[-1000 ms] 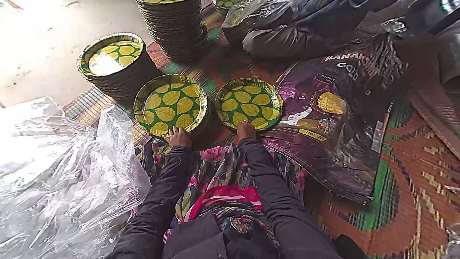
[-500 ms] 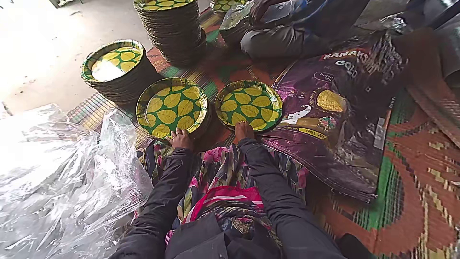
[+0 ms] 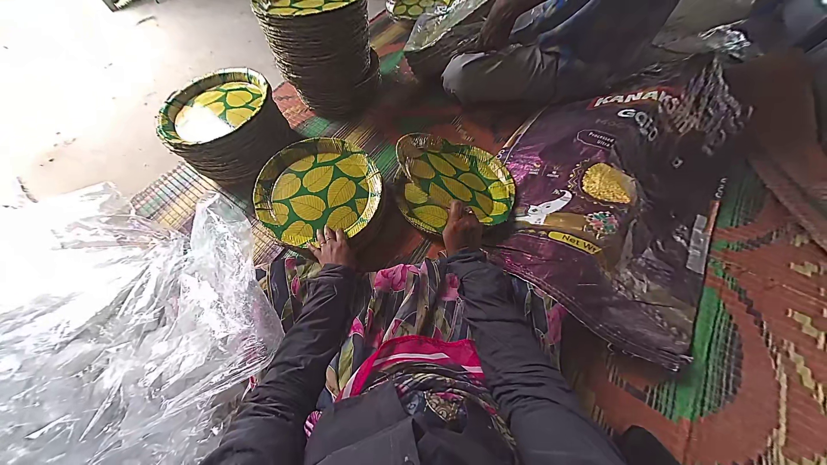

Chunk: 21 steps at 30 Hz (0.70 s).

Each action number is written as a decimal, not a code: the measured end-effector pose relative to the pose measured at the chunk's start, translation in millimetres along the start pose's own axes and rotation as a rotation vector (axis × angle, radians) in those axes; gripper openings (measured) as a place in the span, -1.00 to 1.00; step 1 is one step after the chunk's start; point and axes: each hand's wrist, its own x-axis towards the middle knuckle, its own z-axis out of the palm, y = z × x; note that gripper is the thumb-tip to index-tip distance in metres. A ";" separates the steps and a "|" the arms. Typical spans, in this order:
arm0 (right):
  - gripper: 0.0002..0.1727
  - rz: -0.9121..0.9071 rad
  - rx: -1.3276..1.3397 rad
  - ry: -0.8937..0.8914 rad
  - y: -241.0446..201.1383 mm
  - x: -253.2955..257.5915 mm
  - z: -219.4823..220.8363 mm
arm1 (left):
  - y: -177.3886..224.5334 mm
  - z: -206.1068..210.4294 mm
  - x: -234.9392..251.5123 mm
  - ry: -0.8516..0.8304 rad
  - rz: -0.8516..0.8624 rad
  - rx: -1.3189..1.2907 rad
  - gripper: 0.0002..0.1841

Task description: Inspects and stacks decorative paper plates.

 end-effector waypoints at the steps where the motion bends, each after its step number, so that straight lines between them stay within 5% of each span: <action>1: -0.75 -0.090 0.015 0.176 5.5 -2.4 5.7 | -0.5 0.1 -3.1 0.071 0.054 -0.048 -0.15; 3: -0.83 -0.347 0.088 0.414 13.0 -2.6 9.8 | -0.5 4.9 -10.8 0.402 0.301 -0.131 -0.12; 5: -0.81 -0.645 0.196 0.447 7.8 -2.0 4.5 | 10.6 5.2 -15.6 0.801 0.558 -0.126 -0.34; 8: -0.79 -0.807 0.297 0.367 -18.7 -3.4 -0.3 | 22.1 -2.8 -21.2 1.013 0.742 -0.068 -0.63; 11: -0.69 -0.543 0.217 0.092 -13.8 -4.1 19.1 | 6.7 -1.4 -15.8 0.787 0.683 -0.082 -0.83; 14: -0.40 -0.095 0.026 -0.554 2.4 6.2 15.8 | -3.1 -9.5 -6.4 0.450 0.319 -0.024 -0.79; 16: -0.50 0.072 -0.124 -0.844 10.3 6.9 17.7 | -3.6 -16.5 -0.2 0.239 0.177 -0.011 -0.69; 21: -0.70 0.051 -0.217 -0.840 -3.7 2.6 16.7 | -6.0 2.7 7.2 0.291 0.549 -0.118 -0.71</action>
